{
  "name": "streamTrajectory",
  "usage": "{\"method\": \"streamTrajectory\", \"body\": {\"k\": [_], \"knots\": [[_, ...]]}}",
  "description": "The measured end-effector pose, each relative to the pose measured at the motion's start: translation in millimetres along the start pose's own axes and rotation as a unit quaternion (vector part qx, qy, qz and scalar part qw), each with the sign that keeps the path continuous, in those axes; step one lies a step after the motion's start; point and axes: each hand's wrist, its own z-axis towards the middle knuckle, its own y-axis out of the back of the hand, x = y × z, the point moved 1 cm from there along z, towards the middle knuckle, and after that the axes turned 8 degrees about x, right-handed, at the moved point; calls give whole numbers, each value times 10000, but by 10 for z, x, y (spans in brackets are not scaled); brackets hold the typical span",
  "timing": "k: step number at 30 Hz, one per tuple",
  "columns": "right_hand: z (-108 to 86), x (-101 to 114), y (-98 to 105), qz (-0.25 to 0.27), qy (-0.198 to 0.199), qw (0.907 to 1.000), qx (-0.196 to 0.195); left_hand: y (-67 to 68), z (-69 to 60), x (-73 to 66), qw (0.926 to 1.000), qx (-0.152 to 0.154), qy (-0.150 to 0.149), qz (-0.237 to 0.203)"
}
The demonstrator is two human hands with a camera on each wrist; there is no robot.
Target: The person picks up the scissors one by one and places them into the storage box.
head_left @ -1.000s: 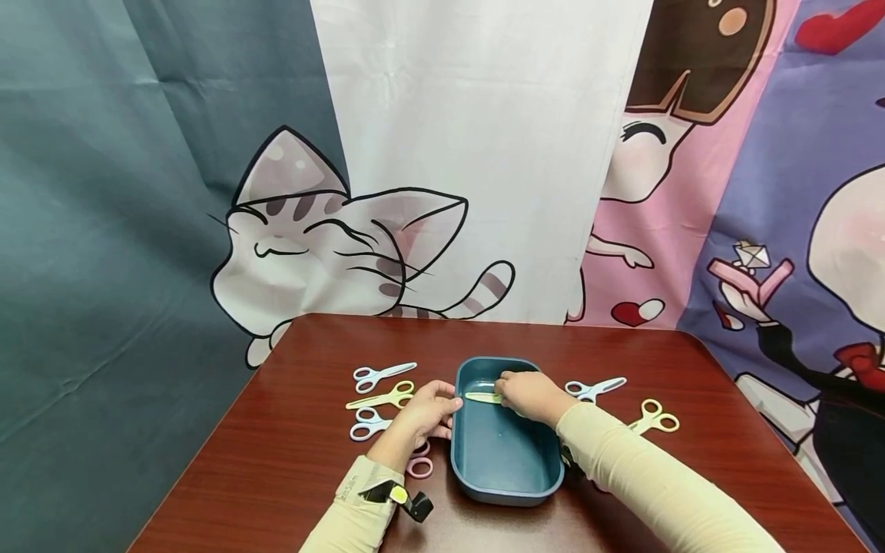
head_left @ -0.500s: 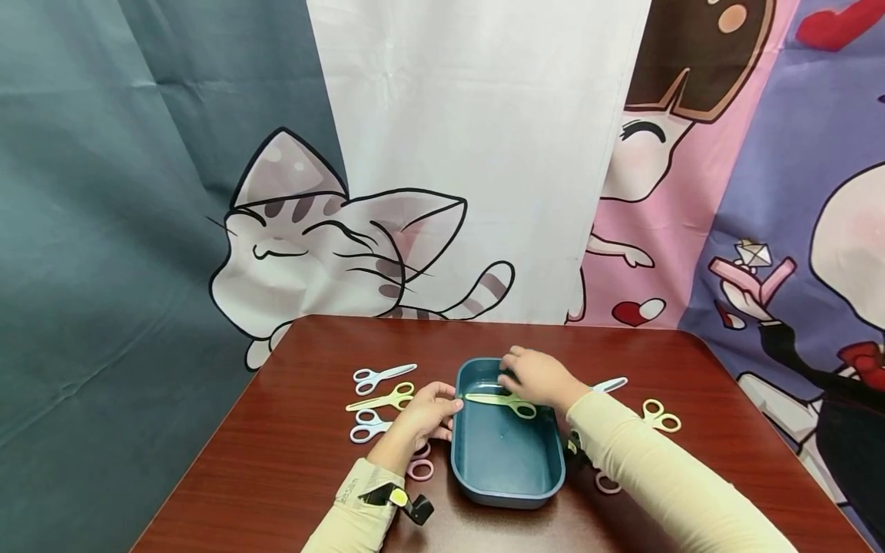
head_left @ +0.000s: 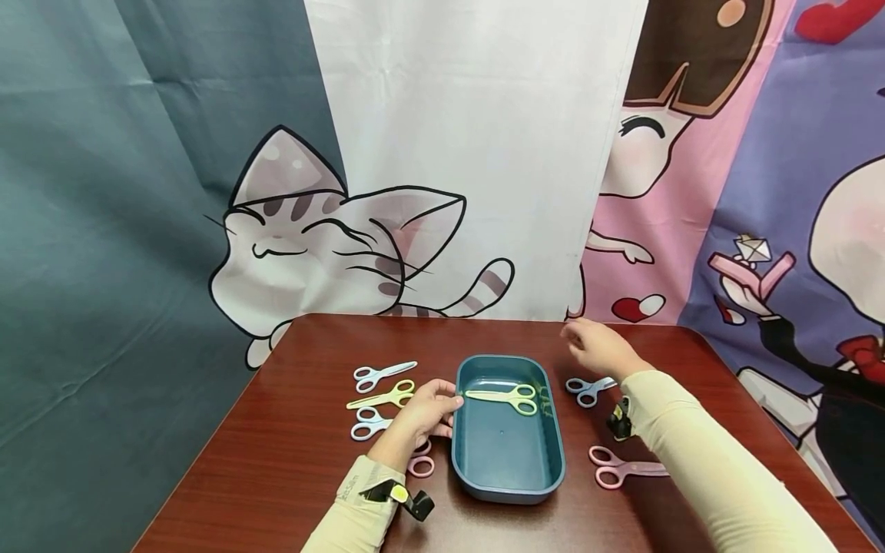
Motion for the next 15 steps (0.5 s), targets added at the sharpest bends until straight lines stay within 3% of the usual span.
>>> {"method": "streamTrajectory", "body": {"k": [8, 15], "knots": [[-323, -367, -182, 432, -131, 9934, 1052, 7, 1, -5, 10000, -11, 41, -15], [-454, -507, -288, 563, -325, 9877, 1425, 4, -10, 6, 10000, 17, 26, -40]]}}
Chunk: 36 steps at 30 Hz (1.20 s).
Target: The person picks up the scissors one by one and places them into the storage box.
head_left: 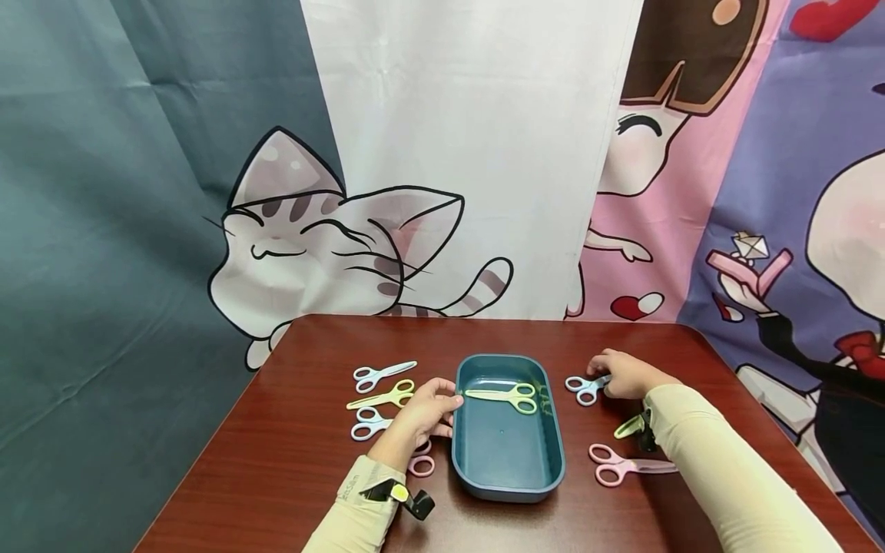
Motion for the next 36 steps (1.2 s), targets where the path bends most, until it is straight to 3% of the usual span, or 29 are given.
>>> {"method": "streamTrajectory", "body": {"k": [15, 23, 29, 36], "knots": [[40, 26, -113, -1423, 600, 9877, -263, -2, -7, -5, 10000, 7, 9, 2], [93, 70, -114, -1486, 679, 9864, -196, 7, 6, -12, 10000, -4, 14, -16], [140, 181, -48, -1496, 851, 9836, -534, 19, 11, -16, 9999, 37, 56, -110], [176, 423, 176, -1485, 924, 9808, -863, 11, -1, -7, 9999, 26, 60, -92]]}}
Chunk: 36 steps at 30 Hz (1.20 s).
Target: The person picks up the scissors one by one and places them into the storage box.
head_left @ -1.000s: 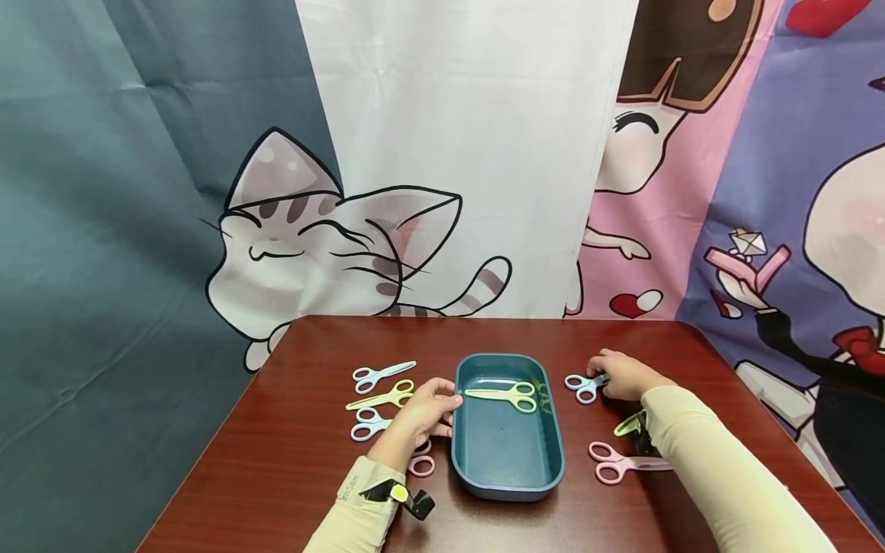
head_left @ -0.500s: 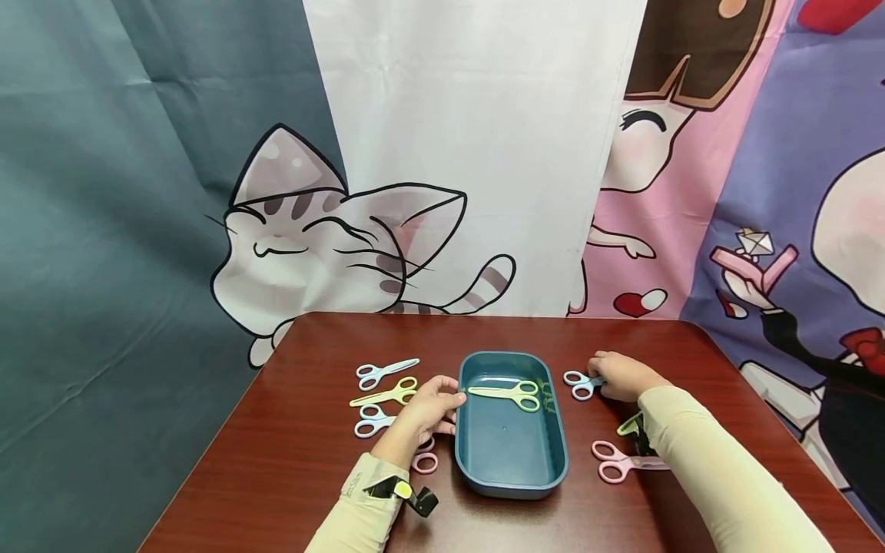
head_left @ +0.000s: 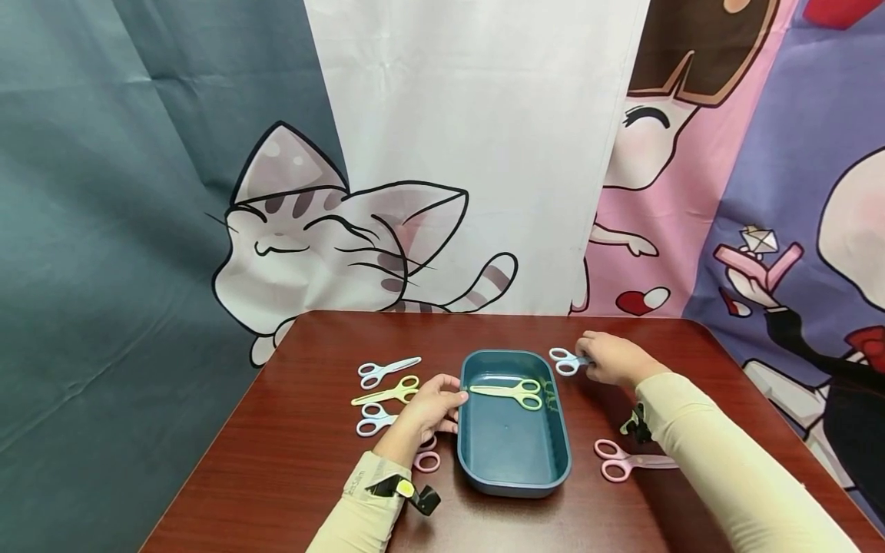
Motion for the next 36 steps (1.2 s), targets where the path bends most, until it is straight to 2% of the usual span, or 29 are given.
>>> {"method": "streamTrajectory", "body": {"k": [7, 15, 20, 25, 36], "knots": [[76, 165, 215, 97, -146, 9998, -2, -25, -4, -6, 10000, -12, -9, -5], [217, 528, 321, -208, 99, 9997, -35, -21, -9, 2, 10000, 0, -7, -22], [322, 801, 317, -224, 365, 9990, 134, -10, -23, 17, 10000, -20, -4, 17], [383, 1051, 287, -161, 471, 9983, 311, 3, -26, 23, 9999, -95, -8, 63], [427, 1371, 116, -53, 542, 9978, 391, -12, -8, -7, 9999, -76, 36, 90]]}}
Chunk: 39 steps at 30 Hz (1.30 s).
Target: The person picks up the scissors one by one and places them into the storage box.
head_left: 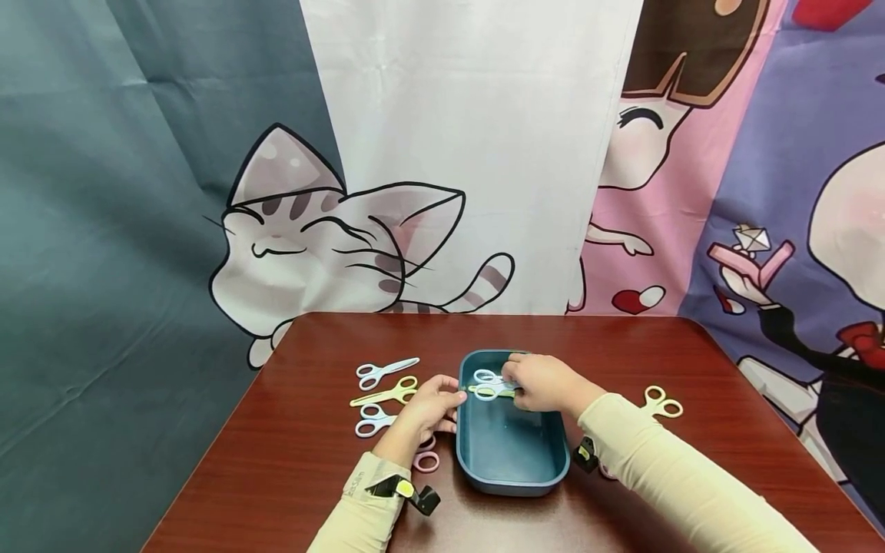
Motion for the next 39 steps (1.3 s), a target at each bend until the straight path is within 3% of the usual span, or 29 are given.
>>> {"method": "streamTrajectory", "body": {"k": [15, 39], "knots": [[31, 154, -397, -128, -22, 9999, 12, 5, 13, 0, 10000, -55, 23, 61], [88, 207, -517, -509, -260, 9984, 50, 8, 3, -8, 10000, -7, 44, 39]]}}
